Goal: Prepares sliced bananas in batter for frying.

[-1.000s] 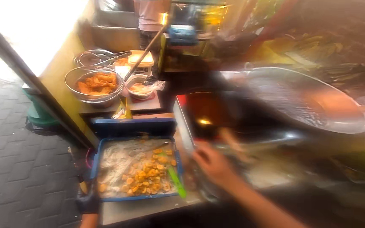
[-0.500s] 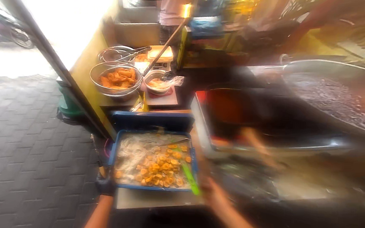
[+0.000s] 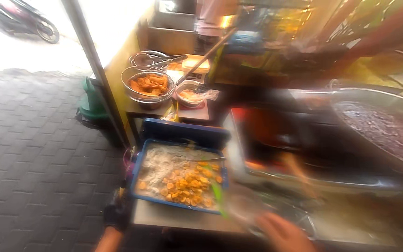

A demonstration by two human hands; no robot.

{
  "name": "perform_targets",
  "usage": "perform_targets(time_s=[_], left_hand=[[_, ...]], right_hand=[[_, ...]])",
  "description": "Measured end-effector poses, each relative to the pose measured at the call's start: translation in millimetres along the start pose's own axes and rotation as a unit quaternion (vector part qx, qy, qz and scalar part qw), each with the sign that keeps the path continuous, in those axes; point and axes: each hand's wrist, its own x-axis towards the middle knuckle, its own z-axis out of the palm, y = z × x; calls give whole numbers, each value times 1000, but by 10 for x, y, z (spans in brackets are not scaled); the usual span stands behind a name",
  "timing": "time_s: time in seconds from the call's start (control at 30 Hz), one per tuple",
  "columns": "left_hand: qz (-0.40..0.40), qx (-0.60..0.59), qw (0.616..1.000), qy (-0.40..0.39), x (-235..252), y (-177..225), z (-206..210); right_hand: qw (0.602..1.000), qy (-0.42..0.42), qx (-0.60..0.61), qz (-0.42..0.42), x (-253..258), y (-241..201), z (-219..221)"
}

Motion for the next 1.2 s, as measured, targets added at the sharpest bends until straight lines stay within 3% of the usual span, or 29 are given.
perform_targets(time_s=[0.07, 0.1, 0.2, 0.4, 0.6, 0.77, 0.93, 1.03, 1.13, 1.2], left_hand=[[66, 3, 996, 67, -39, -450, 214], [77, 2, 995, 62, -72, -491, 192], [56, 7, 998, -2, -186, -177, -126], [78, -1, 995, 61, -355, -232, -293], [-9, -26, 1000, 5, -605, 246, -727], [-26, -42, 999, 12, -724, 12, -582], [-20, -56, 998, 31, -746, -162, -440], [-20, -66, 997, 44, -735, -218, -349], [-31, -70, 997, 6, -714, -86, -423], [-25, -67, 997, 5, -710, -65, -413]], right_hand=[[998, -7, -31, -61, 193, -184, 57], [994, -6, -52, -95, 301, -274, 116], [979, -8, -98, -178, 617, -571, 352], [941, -49, -169, -291, 1124, -1035, 820], [912, -81, -216, -339, 1363, -1292, 1109], [892, -78, -246, -371, 1477, -1373, 1216], [886, -97, -269, -365, 1566, -1458, 1266], [909, -101, -240, -326, 1652, -1493, 1270], [967, -120, -112, -197, 1719, -1526, 1168], [984, -129, 32, -119, 1735, -1459, 1058]])
